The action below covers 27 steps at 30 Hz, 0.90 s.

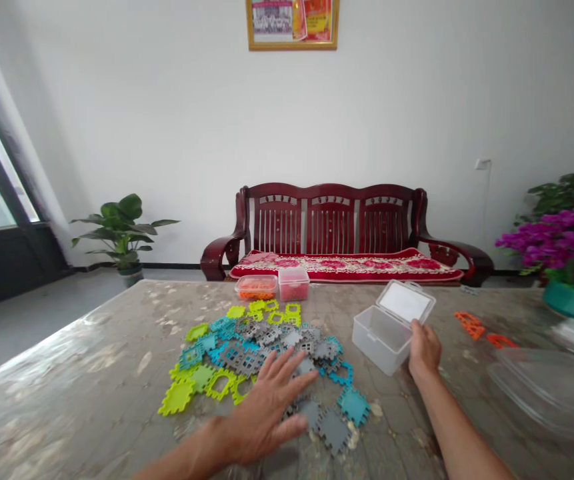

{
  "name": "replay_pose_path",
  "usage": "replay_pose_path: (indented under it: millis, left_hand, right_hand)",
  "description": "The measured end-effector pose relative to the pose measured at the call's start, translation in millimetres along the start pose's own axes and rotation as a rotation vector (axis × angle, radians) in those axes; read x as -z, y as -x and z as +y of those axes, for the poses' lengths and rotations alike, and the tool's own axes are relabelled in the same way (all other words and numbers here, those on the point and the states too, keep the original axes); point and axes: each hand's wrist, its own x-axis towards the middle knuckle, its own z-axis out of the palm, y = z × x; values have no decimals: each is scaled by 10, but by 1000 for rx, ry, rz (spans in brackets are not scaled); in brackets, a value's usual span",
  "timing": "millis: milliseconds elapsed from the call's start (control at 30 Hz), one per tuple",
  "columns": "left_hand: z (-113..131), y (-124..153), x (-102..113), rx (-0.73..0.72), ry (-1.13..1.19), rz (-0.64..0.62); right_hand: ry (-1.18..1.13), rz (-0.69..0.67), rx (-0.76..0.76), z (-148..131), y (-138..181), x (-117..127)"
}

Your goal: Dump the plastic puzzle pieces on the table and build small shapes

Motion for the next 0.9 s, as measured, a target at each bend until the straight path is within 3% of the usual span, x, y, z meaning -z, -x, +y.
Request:
replay_pose_path:
  millis: [100, 233, 367, 533, 733, 900]
  left_hand:
    - [179, 188, -183, -122, -22, -118]
    - [157, 279, -489, -140, -95, -144]
    - [111, 199, -437, -122, -79, -162]
    - [-28, -42, -301, -56, -125, -97]
    - [-255, -362, -407, -10, -186, -8]
    - [-257, -606, -478, 75, -183, 155]
  right_hand:
    - [22, 3, -55, -35, 35, 5]
    - [-53, -13, -103, -66, 81, -4]
    - [-113, -32, -130, -33, 95, -21]
    - [-142, -40, -137, 4, 101, -23]
    - [-131, -51, -132, -51, 149, 8]
    - [-82, -65, -93, -92, 169, 26]
